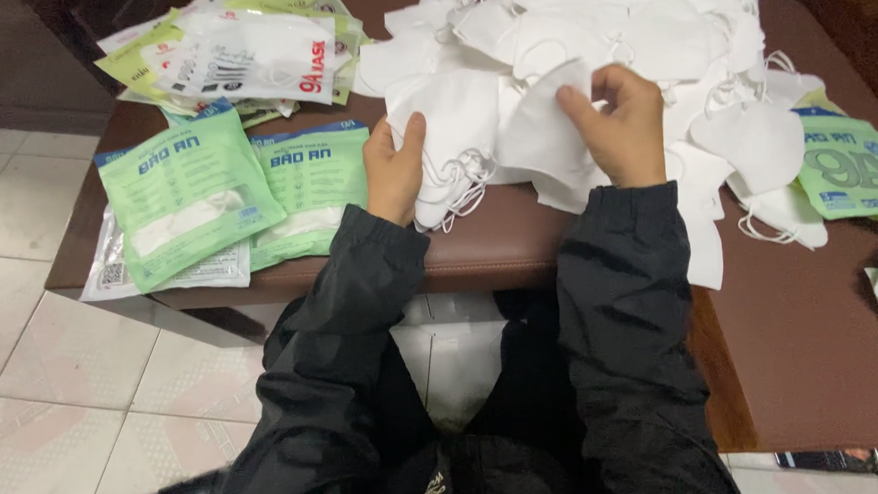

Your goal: Packing individual face masks into plastic bags

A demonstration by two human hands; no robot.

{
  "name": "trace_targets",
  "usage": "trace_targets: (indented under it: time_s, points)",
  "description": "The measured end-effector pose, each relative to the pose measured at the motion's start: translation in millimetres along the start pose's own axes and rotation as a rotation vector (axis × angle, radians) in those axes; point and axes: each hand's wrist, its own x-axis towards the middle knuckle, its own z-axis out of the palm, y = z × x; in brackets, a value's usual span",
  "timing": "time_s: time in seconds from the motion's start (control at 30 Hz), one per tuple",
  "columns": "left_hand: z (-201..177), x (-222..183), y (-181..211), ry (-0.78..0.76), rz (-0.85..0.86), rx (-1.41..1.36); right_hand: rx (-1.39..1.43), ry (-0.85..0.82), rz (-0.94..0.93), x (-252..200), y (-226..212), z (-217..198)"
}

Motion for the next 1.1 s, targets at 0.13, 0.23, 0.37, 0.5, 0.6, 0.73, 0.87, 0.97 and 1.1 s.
trace_targets:
  time_s: [0.13,0.23,0.37,0.5,0.6,0.73,0.87,0.97,1.1]
  points:
    - [-4,3,-5,-0.041,0.075,0.068,0.53,-0.047,0.311,-3,-4,27]
    - [-2,-4,-2,-0.127,0.078,0.117,0.697,-0.151,0.272,-5,16,58]
    - [11,-14,12,-0.211,-0.149,-0.122,0.51,-0.072,0.288,-10,13,85]
    - [1,-4,-10,-0.258,0.028,0.108,0.576,-0.092,0.193,-13,14,91]
    - [2,-4,-4,-0.165,-0.016,0.086,0.337,0.01,0.244,-12,-2,72]
    - [-15,16,-21,-0.142,0.119,0.045,-0.206,-0.03,-0.271,10,84,65]
    - [-22,9,-16,-0.168,0.51,0.209,-0.639,-0.103,-0.074,6,90,70]
    - [-22,13,-17,-0.149,0.484,0.337,-0.708,-0.018,0.014,5,87,78]
    - [-13,8,-8,-0.109,0.278,0.379,-0.734,-0.021,0.125,6,77,85]
